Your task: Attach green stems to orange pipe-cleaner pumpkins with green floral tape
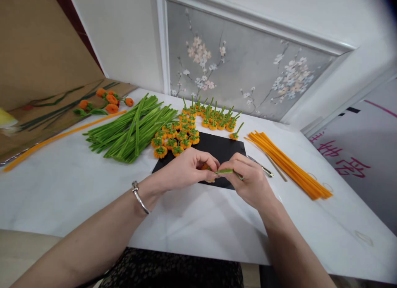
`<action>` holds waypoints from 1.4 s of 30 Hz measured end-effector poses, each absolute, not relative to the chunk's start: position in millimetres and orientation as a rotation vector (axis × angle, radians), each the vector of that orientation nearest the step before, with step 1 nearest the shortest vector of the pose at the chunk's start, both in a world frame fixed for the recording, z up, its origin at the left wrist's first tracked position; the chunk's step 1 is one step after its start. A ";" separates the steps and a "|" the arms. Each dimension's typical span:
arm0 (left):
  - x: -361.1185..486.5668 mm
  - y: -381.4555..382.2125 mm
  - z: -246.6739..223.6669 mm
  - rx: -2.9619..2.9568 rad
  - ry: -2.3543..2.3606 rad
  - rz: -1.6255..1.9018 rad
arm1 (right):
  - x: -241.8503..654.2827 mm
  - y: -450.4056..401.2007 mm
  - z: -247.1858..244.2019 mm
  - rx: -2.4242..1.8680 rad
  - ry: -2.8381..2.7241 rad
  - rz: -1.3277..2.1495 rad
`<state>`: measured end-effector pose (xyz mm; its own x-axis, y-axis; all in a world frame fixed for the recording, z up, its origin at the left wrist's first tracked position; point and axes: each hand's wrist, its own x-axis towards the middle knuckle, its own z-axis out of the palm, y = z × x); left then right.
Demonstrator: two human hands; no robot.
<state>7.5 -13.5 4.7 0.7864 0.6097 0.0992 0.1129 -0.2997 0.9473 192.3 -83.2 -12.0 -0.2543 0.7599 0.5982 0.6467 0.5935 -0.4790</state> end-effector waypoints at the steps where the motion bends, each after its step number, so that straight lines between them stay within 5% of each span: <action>1: 6.4 -13.4 6.1 1.799 0.545 0.504 | 192.9 -83.4 -11.7 -1.118 -1.983 0.171; 12: 3.3 -17.7 14.6 1.460 0.556 0.250 | 194.5 -86.1 -9.5 -1.123 -2.001 0.120; 32: 12.1 -23.9 2.0 2.230 0.617 0.722 | 189.7 -85.6 -6.8 -1.186 -1.902 0.208; 42: 9.5 -23.6 14.0 1.774 0.548 0.541 | 188.3 -84.6 -6.9 -1.188 -1.911 0.133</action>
<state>9.5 -23.6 14.0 0.7852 0.6137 0.0830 0.0909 -0.2468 0.9648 188.3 -84.6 -6.9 -0.1785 0.7745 0.6069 0.6832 0.5414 -0.4900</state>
